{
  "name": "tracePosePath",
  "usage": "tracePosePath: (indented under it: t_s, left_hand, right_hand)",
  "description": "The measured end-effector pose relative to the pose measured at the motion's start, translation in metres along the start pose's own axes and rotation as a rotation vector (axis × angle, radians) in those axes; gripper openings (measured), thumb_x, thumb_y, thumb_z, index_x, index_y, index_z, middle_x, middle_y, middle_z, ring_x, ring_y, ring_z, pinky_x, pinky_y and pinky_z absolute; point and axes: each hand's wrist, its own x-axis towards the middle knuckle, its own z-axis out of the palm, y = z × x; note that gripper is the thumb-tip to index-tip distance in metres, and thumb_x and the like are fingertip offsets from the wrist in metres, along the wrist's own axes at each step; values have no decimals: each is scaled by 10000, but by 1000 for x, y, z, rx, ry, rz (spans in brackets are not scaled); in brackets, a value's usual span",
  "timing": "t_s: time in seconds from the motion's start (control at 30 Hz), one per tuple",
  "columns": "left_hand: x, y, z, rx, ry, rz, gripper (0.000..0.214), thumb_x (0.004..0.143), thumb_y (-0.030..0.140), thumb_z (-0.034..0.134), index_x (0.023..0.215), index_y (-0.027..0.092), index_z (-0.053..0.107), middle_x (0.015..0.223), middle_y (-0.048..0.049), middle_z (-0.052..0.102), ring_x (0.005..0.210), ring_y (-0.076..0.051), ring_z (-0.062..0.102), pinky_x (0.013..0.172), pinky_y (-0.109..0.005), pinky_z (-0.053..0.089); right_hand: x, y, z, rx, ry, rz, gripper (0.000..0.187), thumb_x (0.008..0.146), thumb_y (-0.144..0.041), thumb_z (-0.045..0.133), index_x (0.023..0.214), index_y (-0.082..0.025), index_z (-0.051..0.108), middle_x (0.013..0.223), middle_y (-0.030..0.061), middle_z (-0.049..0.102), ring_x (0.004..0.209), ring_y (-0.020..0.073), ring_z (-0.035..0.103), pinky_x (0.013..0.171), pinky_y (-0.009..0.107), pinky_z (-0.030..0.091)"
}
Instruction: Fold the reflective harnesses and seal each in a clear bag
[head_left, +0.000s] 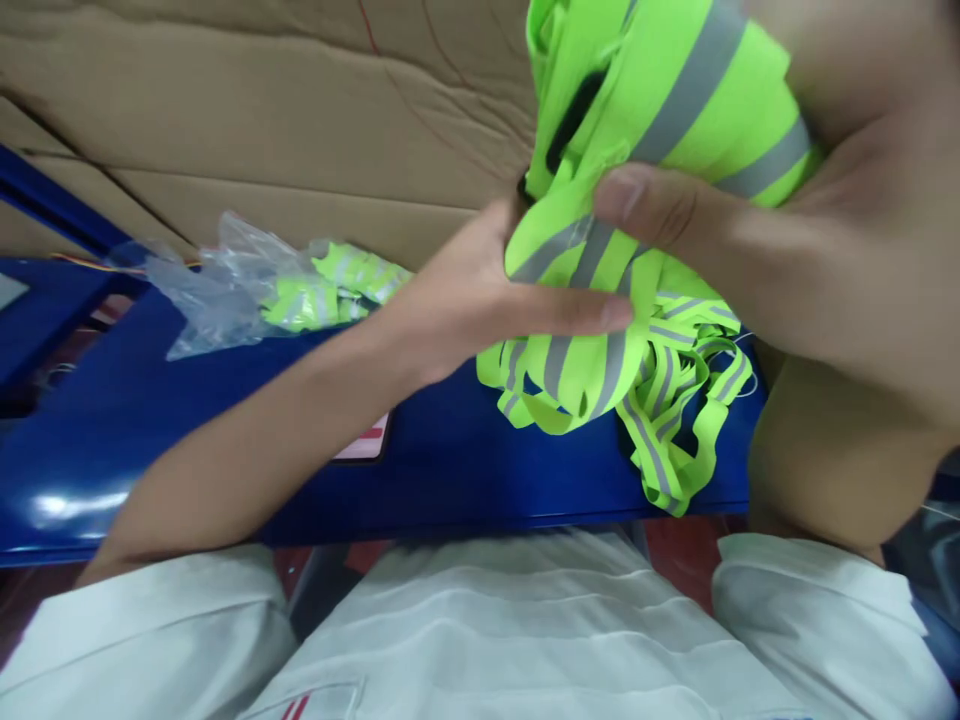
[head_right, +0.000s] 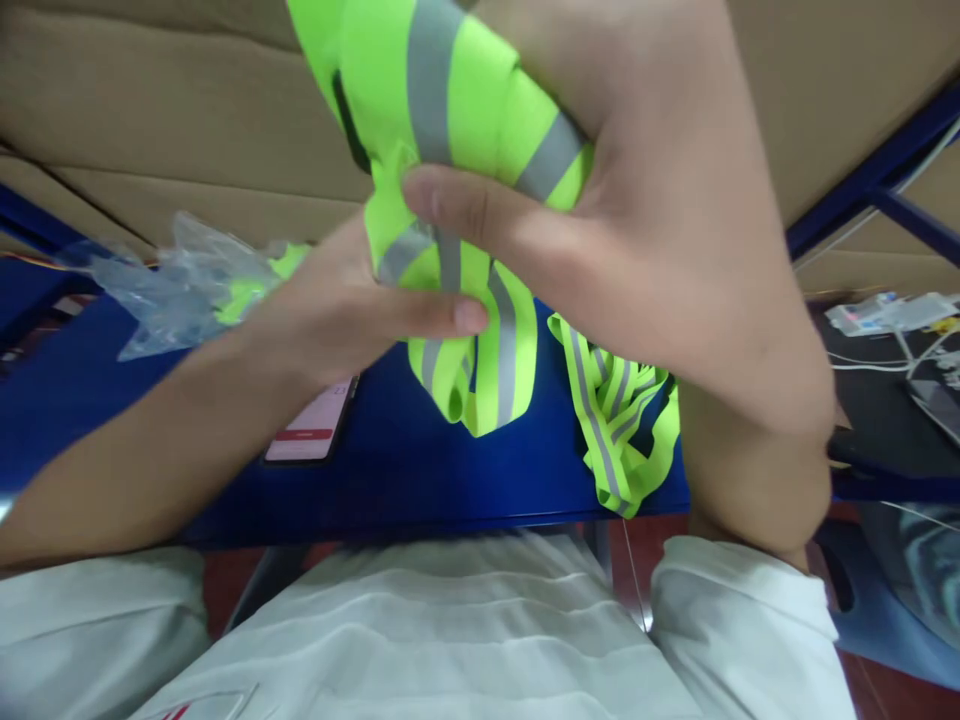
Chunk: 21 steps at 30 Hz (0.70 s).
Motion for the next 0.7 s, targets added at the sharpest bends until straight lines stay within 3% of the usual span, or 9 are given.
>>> tracePosePath:
  t_s: [0.1,0.23,0.3,0.4,0.53,0.7]
  left_hand:
    - [-8,-20,4,22,22,-149,521,786,293,880,1251,176,676,1160,-43,787,1197,-317,732,990,-413,634]
    - [-25,-34,10,7,44,-273,610,708,391,949,1217,168,699,1161,-71,790,1118,-333,748,928,-419,638]
    - [-37,-40,11,-24,-35,-335,624,699,411,953,1220,167,710,1209,-81,780,1164,-336,728,982,-431,618]
    - [-55,-55,13,-97,-220,-419,572,789,406,887,1279,175,701,1312,-94,749,1245,-319,690,1066,-439,575]
    - [-78,-87,12,-58,-319,-505,571,896,458,785,1378,186,647,1387,-103,709,1286,-294,659,1143,-454,511]
    - [-91,-110,14,-14,-354,-411,468,935,444,722,1305,166,650,1260,-96,736,1252,-277,655,1114,-417,521]
  right_hand:
    - [5,8,-1,-221,-52,-129,292,948,-418,734,1033,-158,835,854,-52,652,753,46,488,581,151,371]
    - [2,31,9,197,-234,87,257,876,-481,809,861,-224,811,766,-35,690,660,85,578,543,189,436]
    - [-5,44,21,479,-337,218,220,844,-450,848,847,-234,806,796,-16,749,642,108,642,567,211,506]
    - [-23,63,46,808,-387,435,228,811,-415,886,893,-215,811,894,3,797,698,126,712,627,221,567]
    - [-47,95,79,941,-429,599,350,703,-432,962,908,-189,814,845,10,793,771,161,751,727,248,592]
    - [-63,132,103,923,-522,760,549,673,-581,949,1026,-190,792,941,39,802,813,175,754,736,264,597]
